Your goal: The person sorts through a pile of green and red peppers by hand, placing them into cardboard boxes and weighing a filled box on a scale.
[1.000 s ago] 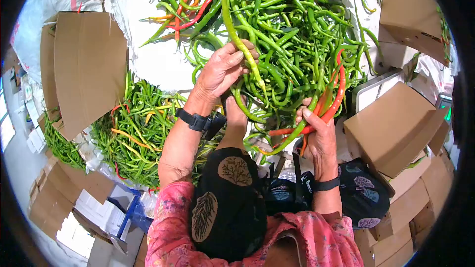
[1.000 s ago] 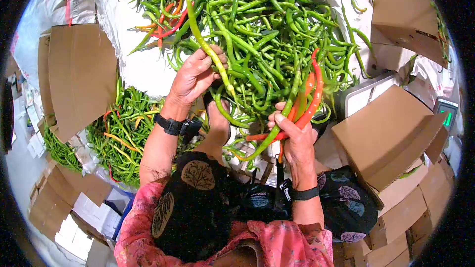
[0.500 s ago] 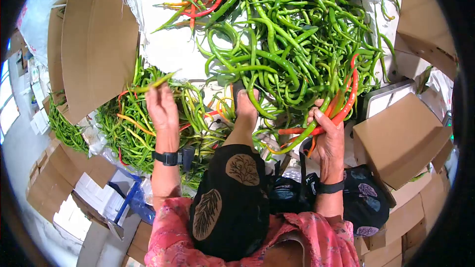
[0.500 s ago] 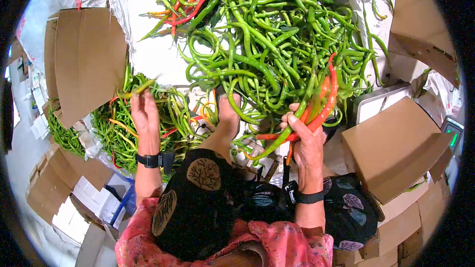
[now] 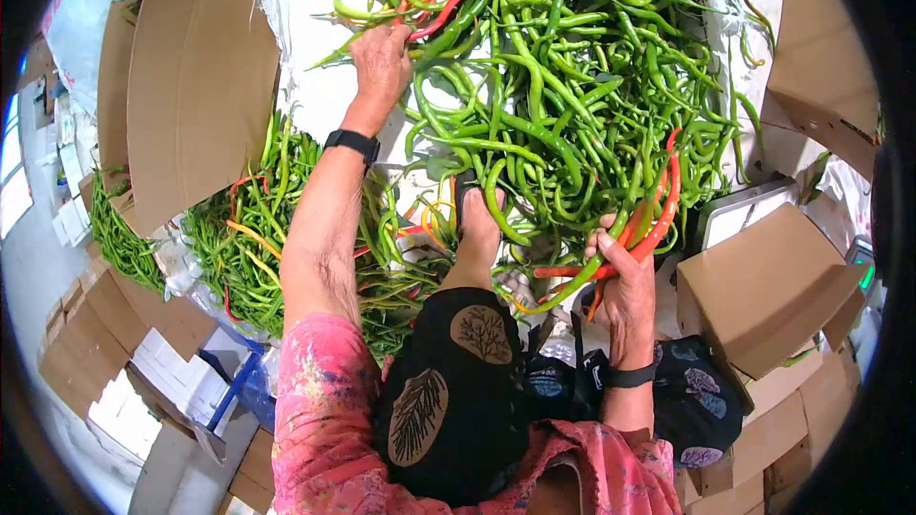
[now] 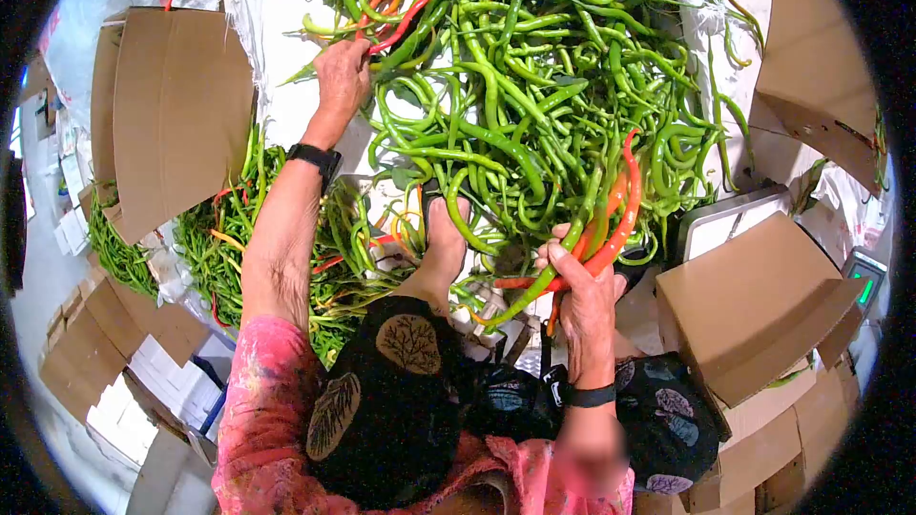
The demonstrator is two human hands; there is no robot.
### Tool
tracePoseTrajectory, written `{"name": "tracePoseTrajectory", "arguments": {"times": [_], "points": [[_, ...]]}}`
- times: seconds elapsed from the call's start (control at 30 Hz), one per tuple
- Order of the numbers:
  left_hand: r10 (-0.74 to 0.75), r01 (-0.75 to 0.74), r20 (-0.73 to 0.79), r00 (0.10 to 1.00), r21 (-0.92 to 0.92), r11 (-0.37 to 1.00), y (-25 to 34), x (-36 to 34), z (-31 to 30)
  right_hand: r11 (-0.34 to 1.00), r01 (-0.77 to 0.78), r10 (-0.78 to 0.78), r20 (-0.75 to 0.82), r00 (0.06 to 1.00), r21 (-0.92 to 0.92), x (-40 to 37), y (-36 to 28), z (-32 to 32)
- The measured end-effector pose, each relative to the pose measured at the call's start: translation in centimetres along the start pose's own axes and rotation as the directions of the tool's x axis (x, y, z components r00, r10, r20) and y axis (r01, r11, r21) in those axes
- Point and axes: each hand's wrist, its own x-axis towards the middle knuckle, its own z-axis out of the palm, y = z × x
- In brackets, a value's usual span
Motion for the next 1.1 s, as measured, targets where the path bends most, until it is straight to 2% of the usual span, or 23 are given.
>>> {"name": "tracePoseTrajectory", "arguments": {"times": [0.03, 0.1, 0.17, 0.2, 0.27, 0.3, 0.37, 0.4, 0.57, 0.63, 0.67, 0.7, 0.73, 0.77, 0.8, 0.83, 0.9, 0.93, 0.97, 1.0, 1.03, 1.07, 1.1], "points": [[0.002, -0.002, -0.002, 1.000, -0.001, 1.000, 1.2, 0.1, -0.9, 1.000, -0.015, 0.015, 0.013, 1.000, -0.003, 0.1, 0.0, -0.1], [0.031, -0.110, -0.221, 0.975, -0.356, 0.928, 5.1, -1.1, -3.3, 1.000, -0.030, 0.030, 0.020, 0.999, -0.004, 0.1, -0.2, 0.0], [-0.258, 0.267, 0.133, 0.957, -0.752, 0.602, 10.6, -3.4, -8.3, 1.000, -0.023, 0.023, 0.013, 1.000, 0.017, -0.1, -0.3, 0.3], [-0.296, 0.361, 0.242, 0.924, -0.806, 0.469, 11.8, -4.4, -8.9, 1.000, -0.022, 0.022, 0.007, 1.000, 0.019, -0.2, -0.2, 0.4], [-0.321, 0.478, 0.401, 0.858, -0.852, 0.215, 14.3, -6.2, -10.2, 0.999, -0.029, 0.028, 0.042, 0.999, 0.033, -0.3, -0.2, 0.4], [-0.283, 0.493, 0.472, 0.835, -0.870, 0.004, 15.1, -7.3, -9.8, 0.999, -0.045, 0.044, 0.052, 0.998, 0.021, -0.2, 0.0, 0.1], [-0.097, 0.540, 0.582, 0.808, -0.796, -0.273, 16.4, -8.4, -10.6, 0.998, -0.059, 0.057, 0.063, 0.996, 0.031, -0.3, -0.2, 0.2], [-0.004, 0.577, 0.615, 0.788, -0.741, -0.344, 16.9, -8.5, -11.4, 0.998, -0.056, 0.055, 0.048, 0.997, 0.025, -0.3, -0.2, 0.3], [0.120, 0.642, 0.658, 0.743, -0.651, -0.405, 17.9, -8.8, -10.2, 0.995, -0.059, 0.050, 0.107, 0.993, 0.082, 0.3, 0.1, -0.3], [0.201, 0.671, 0.650, 0.733, -0.740, -0.056, 18.8, -8.6, -10.7, 0.996, -0.007, 0.000, 0.071, 0.997, 0.093, 0.3, -0.2, 0.3], [0.273, 0.684, 0.688, 0.673, -0.719, 0.124, 19.7, -8.8, -10.9, 0.995, -0.009, 0.002, 0.070, 0.998, 0.095, 0.4, -0.2, 0.3], [0.437, 0.357, 0.461, 0.772, -0.884, 0.302, 20.7, -9.8, -10.1, 0.989, 0.042, -0.053, 0.071, 0.996, 0.142, 0.7, -0.1, 0.4], [0.628, -0.352, 0.111, 0.770, -0.747, 0.564, 22.7, -10.0, -9.7, 0.978, 0.091, -0.107, 0.076, 0.991, 0.189, 1.1, 0.0, 0.7], [0.647, -0.171, 0.209, 0.733, -0.865, 0.473, 23.2, -11.0, -10.5, 0.977, 0.042, -0.056, 0.059, 0.997, 0.208, 0.9, -0.5, 1.1], [0.734, -0.117, 0.243, 0.634, -0.908, 0.402, 23.3, -11.8, -10.3, 0.986, 0.016, -0.017, 0.007, 1.000, 0.164, 1.0, -0.6, 0.4], [0.712, -0.124, 0.171, 0.681, -0.931, 0.343, 23.3, -11.8, -10.3, 0.993, -0.007, 0.013, -0.047, 0.999, 0.119, 1.3, -0.7, -0.3], [0.792, -0.318, 0.045, 0.609, -0.901, 0.296, 21.5, -9.6, -9.3, 0.994, 0.001, 0.017, -0.164, 0.986, 0.112, 1.2, -0.9, -0.4], [0.735, -0.347, 0.438, 0.518, -0.678, 0.648, 20.3, -6.8, -9.1, 0.988, 0.001, 0.022, -0.145, 0.989, 0.153, 1.1, -1.1, -0.6], [0.489, -0.391, -0.062, 0.870, -0.690, 0.608, 16.9, -5.9, -7.5, 0.981, -0.002, 0.027, -0.126, 0.992, 0.196, 1.1, -1.4, -0.7], [0.091, 0.038, 0.140, 0.986, -0.719, 0.694, 15.0, -3.8, -8.8, 0.984, 0.024, 0.000, -0.139, 0.990, 0.174, 1.2, -1.5, -0.9], [-0.080, 0.037, -0.041, 0.996, -0.620, 0.783, 10.6, -2.2, -5.8, 0.984, 0.008, 0.014, -0.123, 0.992, 0.176, 1.3, -1.6, -1.1], [-0.014, -0.078, -0.263, 0.965, -0.335, 0.939, 6.4, -0.4, -4.2, 0.982, 0.013, 0.011, -0.125, 0.992, 0.188, 1.2, -1.5, -0.9], [0.015, -0.061, -0.247, 0.969, -0.180, 0.982, 2.6, 1.0, -2.9, 0.980, 0.019, 0.007, -0.128, 0.992, 0.200, 1.2, -1.4, -0.8]]}}
